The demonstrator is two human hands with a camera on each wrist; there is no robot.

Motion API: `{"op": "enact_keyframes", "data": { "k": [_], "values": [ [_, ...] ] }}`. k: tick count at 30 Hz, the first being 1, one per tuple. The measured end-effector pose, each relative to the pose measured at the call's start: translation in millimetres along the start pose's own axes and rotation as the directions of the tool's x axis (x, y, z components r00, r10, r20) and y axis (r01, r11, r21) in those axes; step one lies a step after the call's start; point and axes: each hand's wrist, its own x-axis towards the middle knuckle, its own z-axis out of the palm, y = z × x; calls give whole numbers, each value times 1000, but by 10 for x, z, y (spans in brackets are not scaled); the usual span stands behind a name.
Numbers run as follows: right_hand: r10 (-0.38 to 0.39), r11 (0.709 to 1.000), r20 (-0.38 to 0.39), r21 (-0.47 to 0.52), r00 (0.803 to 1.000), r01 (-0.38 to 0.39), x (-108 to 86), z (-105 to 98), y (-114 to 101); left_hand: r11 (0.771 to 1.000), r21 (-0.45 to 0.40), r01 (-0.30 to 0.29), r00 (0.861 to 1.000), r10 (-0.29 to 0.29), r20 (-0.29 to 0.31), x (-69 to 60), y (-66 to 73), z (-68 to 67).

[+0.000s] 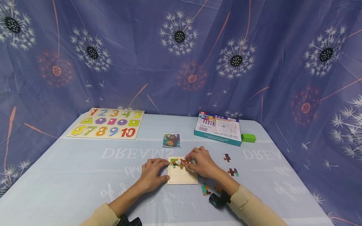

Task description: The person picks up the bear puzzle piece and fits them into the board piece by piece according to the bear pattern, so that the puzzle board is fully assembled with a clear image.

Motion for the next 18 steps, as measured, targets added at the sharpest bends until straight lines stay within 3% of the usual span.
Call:
{"op": "enact_keyframes", "data": {
  "k": [18],
  "values": [
    [-2, 1000, 17, -26, 1000, 3, 91, 65, -34, 1000, 15, 2, 1000, -2, -3, 0, 0, 2]
  ]
}}
